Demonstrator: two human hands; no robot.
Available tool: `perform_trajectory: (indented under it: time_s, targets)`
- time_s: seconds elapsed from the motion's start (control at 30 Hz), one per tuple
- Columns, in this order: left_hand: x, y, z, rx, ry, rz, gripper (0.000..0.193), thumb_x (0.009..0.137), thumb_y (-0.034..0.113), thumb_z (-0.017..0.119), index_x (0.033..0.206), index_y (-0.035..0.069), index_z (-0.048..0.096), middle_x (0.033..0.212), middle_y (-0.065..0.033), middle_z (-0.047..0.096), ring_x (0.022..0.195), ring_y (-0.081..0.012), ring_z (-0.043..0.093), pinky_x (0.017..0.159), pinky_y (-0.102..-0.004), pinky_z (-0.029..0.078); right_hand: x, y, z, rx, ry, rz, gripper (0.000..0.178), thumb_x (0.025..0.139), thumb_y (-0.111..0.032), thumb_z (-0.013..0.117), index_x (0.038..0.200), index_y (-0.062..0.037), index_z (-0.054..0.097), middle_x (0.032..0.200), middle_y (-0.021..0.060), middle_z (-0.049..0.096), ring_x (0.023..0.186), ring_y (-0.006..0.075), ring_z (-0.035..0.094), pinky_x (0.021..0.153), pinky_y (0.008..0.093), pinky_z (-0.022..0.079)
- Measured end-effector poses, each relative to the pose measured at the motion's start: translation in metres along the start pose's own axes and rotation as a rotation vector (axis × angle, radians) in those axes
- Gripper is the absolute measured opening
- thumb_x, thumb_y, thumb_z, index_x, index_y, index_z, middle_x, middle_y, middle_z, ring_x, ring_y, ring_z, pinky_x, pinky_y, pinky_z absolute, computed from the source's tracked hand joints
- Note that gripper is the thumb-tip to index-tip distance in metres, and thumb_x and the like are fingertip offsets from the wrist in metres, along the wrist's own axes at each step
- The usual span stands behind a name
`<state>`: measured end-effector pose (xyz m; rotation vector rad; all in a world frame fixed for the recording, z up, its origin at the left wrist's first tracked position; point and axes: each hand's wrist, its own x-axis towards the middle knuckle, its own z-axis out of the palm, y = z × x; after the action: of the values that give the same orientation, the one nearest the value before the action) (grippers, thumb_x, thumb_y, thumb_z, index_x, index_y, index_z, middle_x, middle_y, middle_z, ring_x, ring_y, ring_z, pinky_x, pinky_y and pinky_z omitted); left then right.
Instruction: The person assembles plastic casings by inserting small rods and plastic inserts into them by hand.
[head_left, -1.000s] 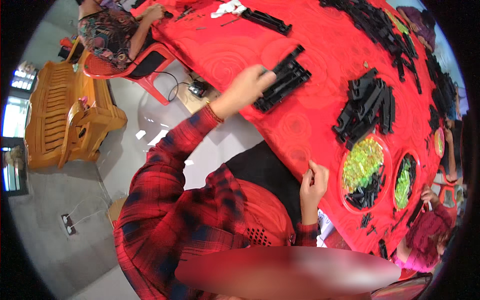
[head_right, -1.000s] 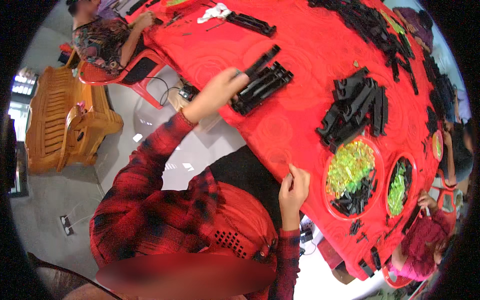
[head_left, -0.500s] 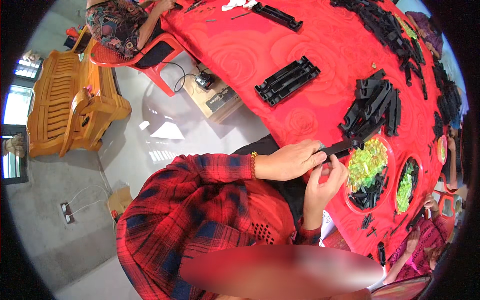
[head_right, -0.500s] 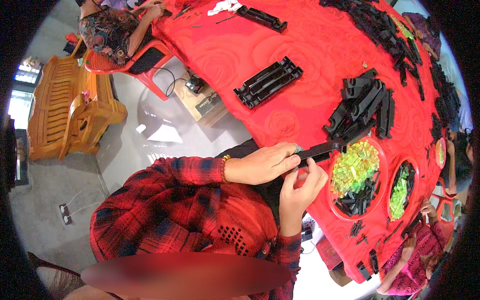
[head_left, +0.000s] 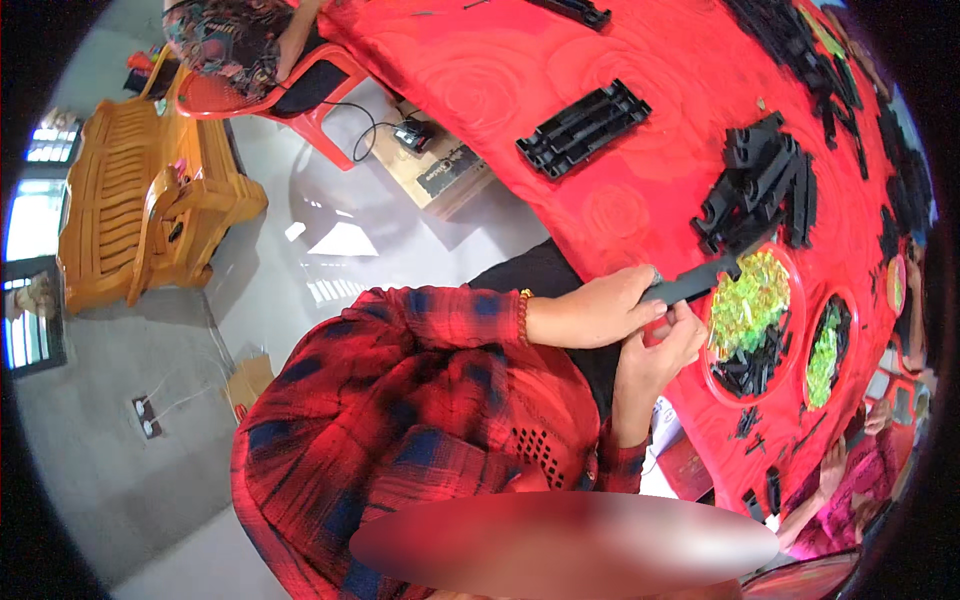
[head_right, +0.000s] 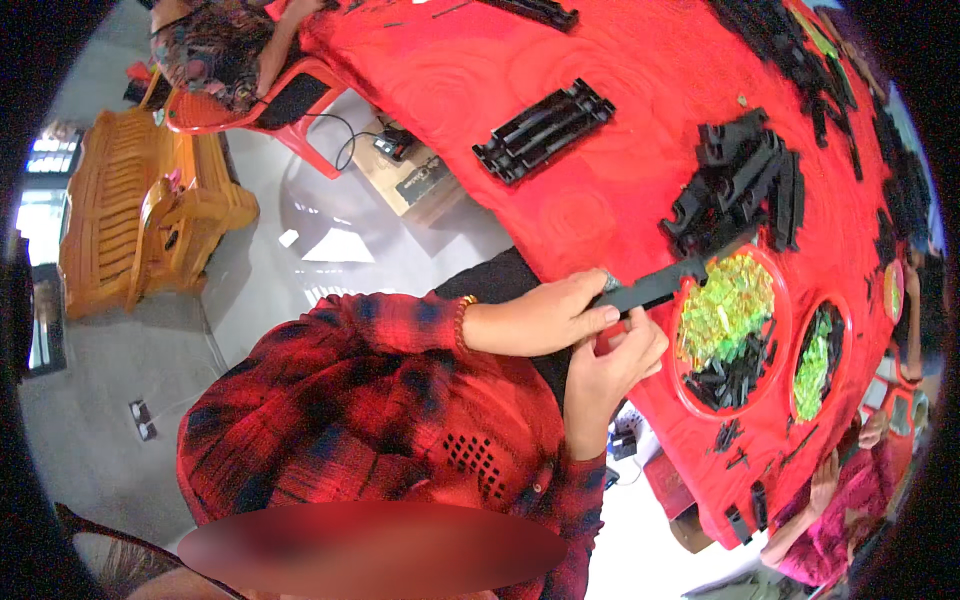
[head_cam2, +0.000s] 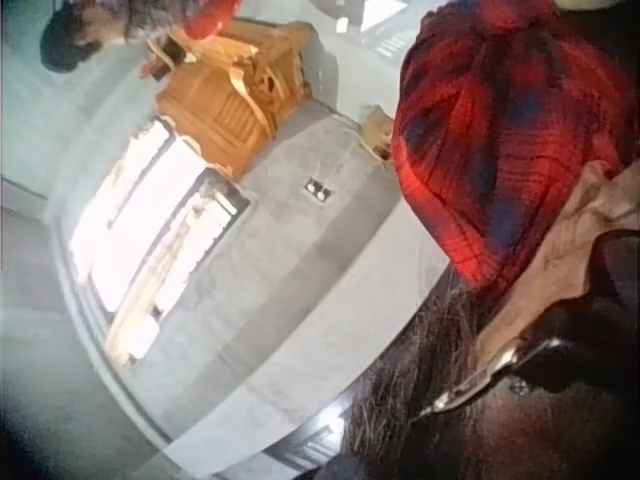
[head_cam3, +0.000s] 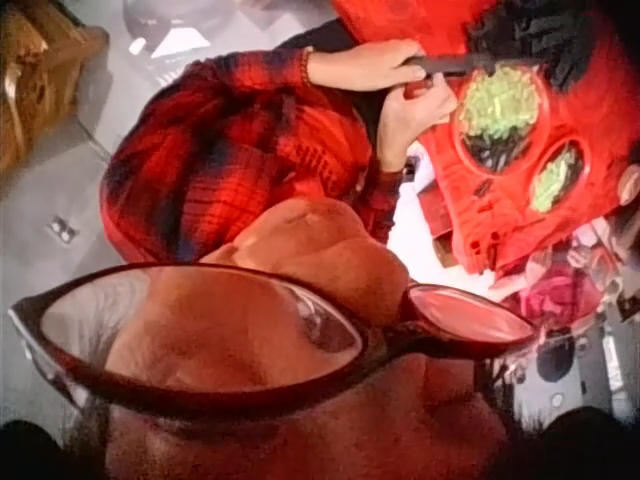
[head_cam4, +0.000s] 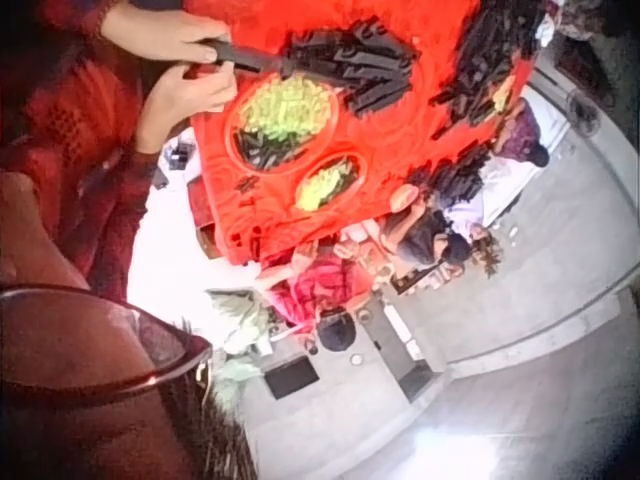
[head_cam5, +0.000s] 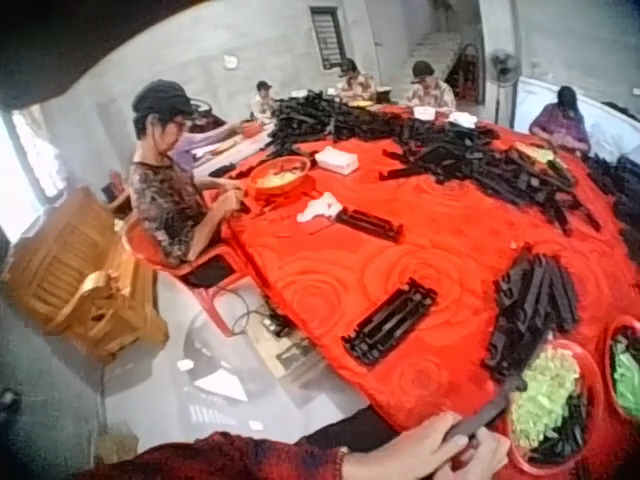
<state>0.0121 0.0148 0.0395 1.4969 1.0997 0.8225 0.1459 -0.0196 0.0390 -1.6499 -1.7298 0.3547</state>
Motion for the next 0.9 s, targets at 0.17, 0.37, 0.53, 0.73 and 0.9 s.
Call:
perform_trajectory:
  time_s: [0.17,0.37,0.53,0.73,0.9]
  targets:
    - [0.001,0.004,0.002,0.058,0.009,-0.014,0.032,0.100,0.029,0.054,0.104,-0.002,0.048,0.098,-0.0233,0.054,0.093,-0.0393,0.057,0.081,-0.0460,0.045,0.006,-0.005,-0.001,0.049,0.058,0.046,0.042,0.086,-0.009,0.071,0.124,0.0006,0.055,0.095,0.0092,0.050,0.087,0.0222,0.046,0.080,0.0363,0.037]
    - [0.001,0.006,0.008,-0.005,-0.009,-0.021,0.031,0.100,0.028,0.056,0.104,-0.002,0.049,0.096,-0.0227,0.055,0.089,-0.0373,0.058,0.079,-0.0430,0.046,-0.002,0.006,0.003,0.027,0.119,0.104,0.045,0.081,-0.007,0.072,0.122,-0.0016,0.054,0.100,0.0113,0.048,0.095,0.0255,0.047,0.088,0.0417,0.033]
    - [0.005,0.004,0.011,-0.126,-0.034,-0.026,0.026,0.102,0.024,0.052,0.110,0.000,0.053,0.090,-0.0081,0.057,0.087,-0.0160,0.055,0.078,-0.0353,0.047,-0.001,0.006,-0.005,0.065,0.067,0.078,0.042,0.081,-0.003,0.071,0.121,-0.0036,0.057,0.093,0.0079,0.053,0.093,0.0273,0.049,0.087,0.0421,0.034]
    - [0.008,0.006,-0.002,-0.554,-0.063,-0.272,0.028,0.106,0.033,0.046,0.112,0.007,0.055,0.084,0.0015,0.054,0.065,-0.0058,0.050,0.054,-0.0218,0.039,0.007,-0.009,-0.027,0.509,-0.065,0.180,0.037,0.085,0.003,0.064,0.122,-0.0025,0.063,0.102,0.0078,0.054,0.085,0.0141,0.055,0.078,0.0269,0.048]
    - [0.010,0.007,-0.006,-0.807,-0.085,-0.344,0.033,0.109,0.035,0.038,0.112,0.008,0.055,0.085,-0.0006,0.055,0.067,-0.0080,0.052,0.054,-0.0222,0.039,0.009,-0.005,-0.029,0.407,0.099,0.157,0.030,0.089,0.003,0.061,0.118,-0.0025,0.064,0.103,0.0077,0.054,0.087,0.0148,0.056,0.079,0.0271,0.048]
